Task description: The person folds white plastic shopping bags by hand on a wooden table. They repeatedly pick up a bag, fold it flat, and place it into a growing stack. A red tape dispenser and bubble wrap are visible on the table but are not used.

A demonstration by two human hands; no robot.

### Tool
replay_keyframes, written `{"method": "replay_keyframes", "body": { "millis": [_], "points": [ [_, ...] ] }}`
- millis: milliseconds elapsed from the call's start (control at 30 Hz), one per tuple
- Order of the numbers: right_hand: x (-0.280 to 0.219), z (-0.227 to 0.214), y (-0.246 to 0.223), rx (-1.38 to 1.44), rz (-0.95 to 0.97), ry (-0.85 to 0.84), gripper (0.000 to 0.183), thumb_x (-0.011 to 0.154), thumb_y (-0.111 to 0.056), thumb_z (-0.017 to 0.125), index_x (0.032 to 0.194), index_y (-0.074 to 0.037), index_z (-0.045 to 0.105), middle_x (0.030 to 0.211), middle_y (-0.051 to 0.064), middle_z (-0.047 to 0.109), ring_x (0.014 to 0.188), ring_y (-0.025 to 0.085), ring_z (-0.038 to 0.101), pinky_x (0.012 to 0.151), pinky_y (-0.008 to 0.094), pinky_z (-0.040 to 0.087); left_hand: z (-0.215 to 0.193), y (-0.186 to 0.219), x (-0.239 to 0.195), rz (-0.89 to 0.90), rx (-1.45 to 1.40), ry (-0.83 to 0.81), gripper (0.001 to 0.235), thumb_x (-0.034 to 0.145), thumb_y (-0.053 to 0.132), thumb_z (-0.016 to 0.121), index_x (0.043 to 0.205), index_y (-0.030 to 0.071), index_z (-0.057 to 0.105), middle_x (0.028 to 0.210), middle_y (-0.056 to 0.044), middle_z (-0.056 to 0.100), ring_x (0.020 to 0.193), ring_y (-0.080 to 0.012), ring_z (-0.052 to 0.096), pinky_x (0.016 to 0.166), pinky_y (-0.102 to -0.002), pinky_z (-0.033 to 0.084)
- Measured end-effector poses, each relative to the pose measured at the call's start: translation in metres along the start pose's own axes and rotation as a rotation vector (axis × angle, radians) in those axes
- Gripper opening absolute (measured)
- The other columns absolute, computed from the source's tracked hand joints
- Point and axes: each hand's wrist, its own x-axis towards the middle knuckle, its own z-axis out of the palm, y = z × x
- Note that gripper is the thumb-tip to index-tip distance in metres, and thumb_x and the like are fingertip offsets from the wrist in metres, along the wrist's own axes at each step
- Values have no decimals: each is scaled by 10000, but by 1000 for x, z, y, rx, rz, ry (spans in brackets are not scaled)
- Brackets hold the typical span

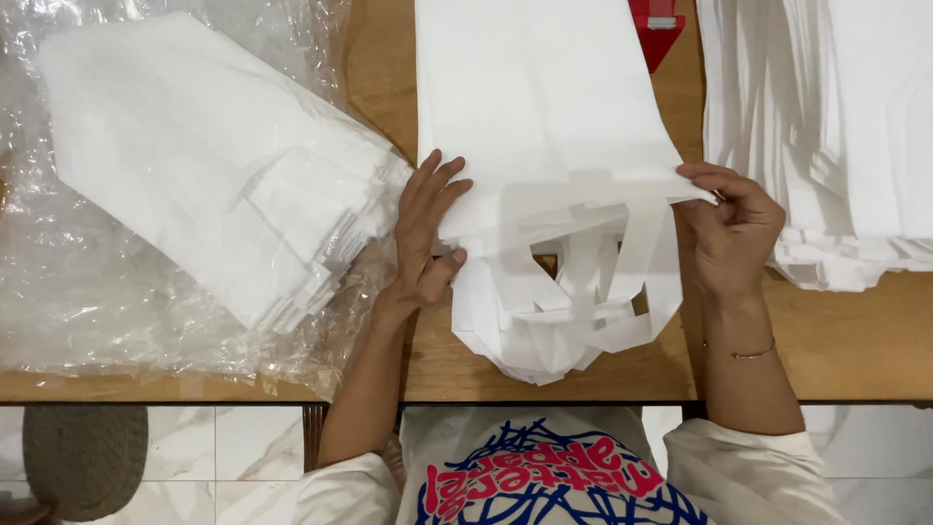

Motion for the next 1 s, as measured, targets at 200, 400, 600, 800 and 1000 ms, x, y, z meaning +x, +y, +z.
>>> {"method": "replay_keyframes", "body": {
  "millis": [200,400,600,800,1000],
  "points": [
    [5,3,-2,250,127,204,153,819,-120,633,924,-60,538,914,94,599,800,125,592,715,208,522,8,5,5,135,15,59,673,766,591,450,1237,117,369,1240,-121,430,1241,-337,335,1044,-510,270],
    [32,8,-26,190,79,197,155,832,-136,659,899,-68,536,750,39,548,591,70,479,476,183,407,11,20,30,103,46,177,279,771,61,587,1027,61,477,1017,-72,561,1024,-280,528,916,-378,411],
    [77,-3,-71,-33,-358,40,123,929,-7,604,964,76,520,843,142,531,758,204,486,669,279,388,1,44,87,-29,-134,361,101,872,92,489,965,57,507,909,-70,530,845,-175,525,749,-255,433],
    [77,1,-96,-78,-436,-79,528,861,-408,493,1065,78,474,994,160,502,903,244,491,778,316,402,9,37,106,190,-100,308,198,850,-47,492,1006,74,484,942,-92,537,848,-200,558,718,-264,495],
    [75,-3,-95,-464,-537,-99,337,789,-107,775,997,85,593,870,168,572,752,241,503,675,311,384,8,35,108,168,-165,249,117,863,12,477,964,71,470,888,-110,533,786,-194,549,695,-267,474]
  ]
}}
